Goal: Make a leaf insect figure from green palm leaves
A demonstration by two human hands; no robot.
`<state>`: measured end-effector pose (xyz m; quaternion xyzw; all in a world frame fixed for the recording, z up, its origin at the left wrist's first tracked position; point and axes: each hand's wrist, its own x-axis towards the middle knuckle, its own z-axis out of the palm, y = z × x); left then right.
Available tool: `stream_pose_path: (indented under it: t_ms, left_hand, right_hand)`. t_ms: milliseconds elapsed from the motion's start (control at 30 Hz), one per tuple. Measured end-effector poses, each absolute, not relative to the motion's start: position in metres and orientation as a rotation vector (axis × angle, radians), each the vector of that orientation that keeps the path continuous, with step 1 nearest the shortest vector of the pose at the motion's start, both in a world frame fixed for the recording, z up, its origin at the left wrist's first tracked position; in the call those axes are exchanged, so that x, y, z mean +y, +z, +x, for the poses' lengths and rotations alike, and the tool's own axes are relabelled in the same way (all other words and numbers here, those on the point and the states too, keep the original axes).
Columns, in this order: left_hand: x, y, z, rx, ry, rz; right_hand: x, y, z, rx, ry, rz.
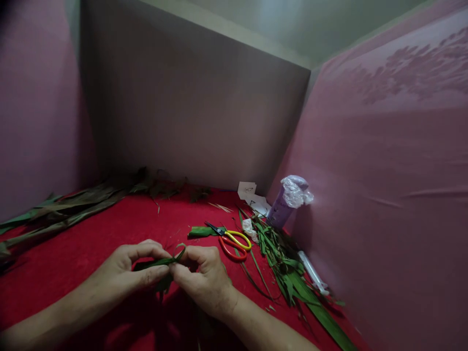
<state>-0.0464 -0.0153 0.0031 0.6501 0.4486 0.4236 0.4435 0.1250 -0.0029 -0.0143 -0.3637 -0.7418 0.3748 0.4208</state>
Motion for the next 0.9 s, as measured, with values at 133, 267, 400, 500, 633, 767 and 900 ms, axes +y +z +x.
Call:
stream_pose_path:
  t_ms: [133, 267, 400, 500, 633, 767, 900]
  left_hand:
    - [-0.0146, -0.0011, -0.0463, 1.046, 0.961, 1.433]
    - [-0.0116, 0.0016, -0.0465, 1.053, 0.987, 1.281]
    - [-0.0084, 0.0044, -0.0476, 1.058, 1.023, 1.180]
    - [-0.0093, 0.0063, -0.0491, 1.008, 1.017, 1.146]
    - [-0.0111, 0.0055, -0.0500, 0.978, 0.989, 1.138]
    - [-0.0096, 0.0035, -0.0485, 1.011, 1.008, 1.162]
    - [-0.0082, 0.0032, -0.0462, 0.972, 0.993, 1.219]
  right_hand:
    - [-0.0024, -0.0150, 0.1250, -1.834, 0.974, -0.989]
    - [-0.0002, -0.0149, 0.1250, -1.798, 1.098, -1.030]
    - [0.0036, -0.0164, 0.1259, -1.739, 1.099, -1.032]
    - [0.0058, -0.0180, 0.1261, -1.661, 1.214, -0.995]
    - [0.0055, -0.0192, 0.1233, -1.598, 1.365, -0.979]
    - [0.0045, -0.0202, 0.1201, -1.529, 1.384, -0.959]
    - [0.0057, -0.0224, 0.1207, -1.483, 1.379, -0.907]
